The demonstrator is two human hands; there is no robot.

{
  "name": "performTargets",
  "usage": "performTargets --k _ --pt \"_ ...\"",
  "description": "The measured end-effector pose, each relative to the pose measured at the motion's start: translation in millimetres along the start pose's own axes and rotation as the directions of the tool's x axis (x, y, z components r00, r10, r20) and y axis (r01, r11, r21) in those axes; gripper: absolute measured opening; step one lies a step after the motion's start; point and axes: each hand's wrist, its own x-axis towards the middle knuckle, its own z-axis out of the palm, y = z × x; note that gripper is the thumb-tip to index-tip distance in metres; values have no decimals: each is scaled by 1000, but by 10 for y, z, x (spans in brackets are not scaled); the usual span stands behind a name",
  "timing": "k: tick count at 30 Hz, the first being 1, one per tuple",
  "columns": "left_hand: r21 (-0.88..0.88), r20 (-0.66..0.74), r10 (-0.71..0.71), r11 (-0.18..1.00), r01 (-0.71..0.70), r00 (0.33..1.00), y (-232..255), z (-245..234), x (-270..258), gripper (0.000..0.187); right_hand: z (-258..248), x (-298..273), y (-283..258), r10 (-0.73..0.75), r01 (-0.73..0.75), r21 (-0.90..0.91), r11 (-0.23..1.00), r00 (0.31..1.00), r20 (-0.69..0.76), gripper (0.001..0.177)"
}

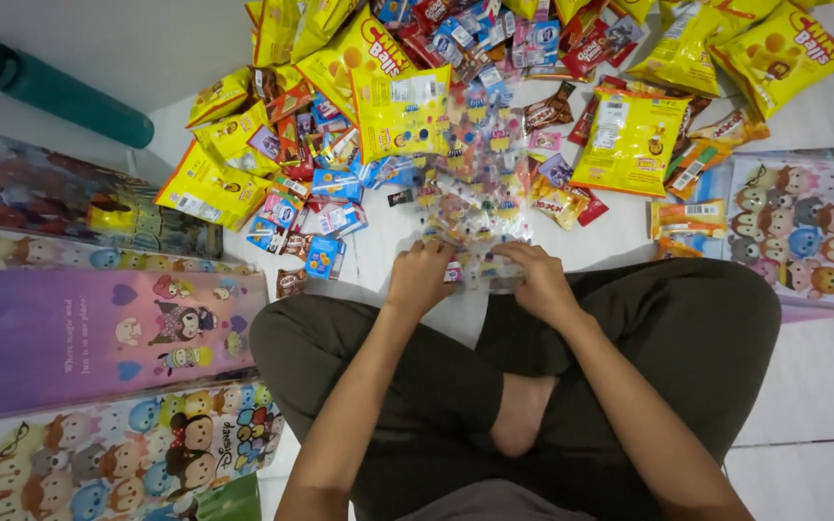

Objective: The person fills a large plastic bag with individual snack bags by hand, picking them up from the floor and placing them into the bag, then shaking and straightening the bag.

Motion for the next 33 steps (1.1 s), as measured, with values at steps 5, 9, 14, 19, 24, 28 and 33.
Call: performTargets --k 5,9,14,19,24,28,33 --pt "35 51 -18 999 16 999 3 16 -28 57 7 22 -18 27 -27 25 999 1000 -6 64" --pt "9 87 -15 1000 14 996 -14 22 -75 56 23 49 44 14 -8 86 996 998 -61 57" --pt "-181 93 -20 983 37 995 11 -526 -256 57 60 110 259 16 5 122 992 985 -174 46" --pt "-450 -10 -99 889 84 995 -12 -717 -514 49 -188 309 470 37 -33 20 999 941 -338 32" --pt "-669 -189 -238 741 53 953 -18 -799 -579 32 -188 480 852 274 -380 -458 803 919 -282 65" --pt "-709 -240 -268 705 21 933 -73 -767 -557 23 -111 490 981 99 -347 -597 724 908 -407 55" --pt "-765 -253 -326 644 18 911 -107 -693 -542 22 -366 288 454 179 -134 122 983 828 -531 51"
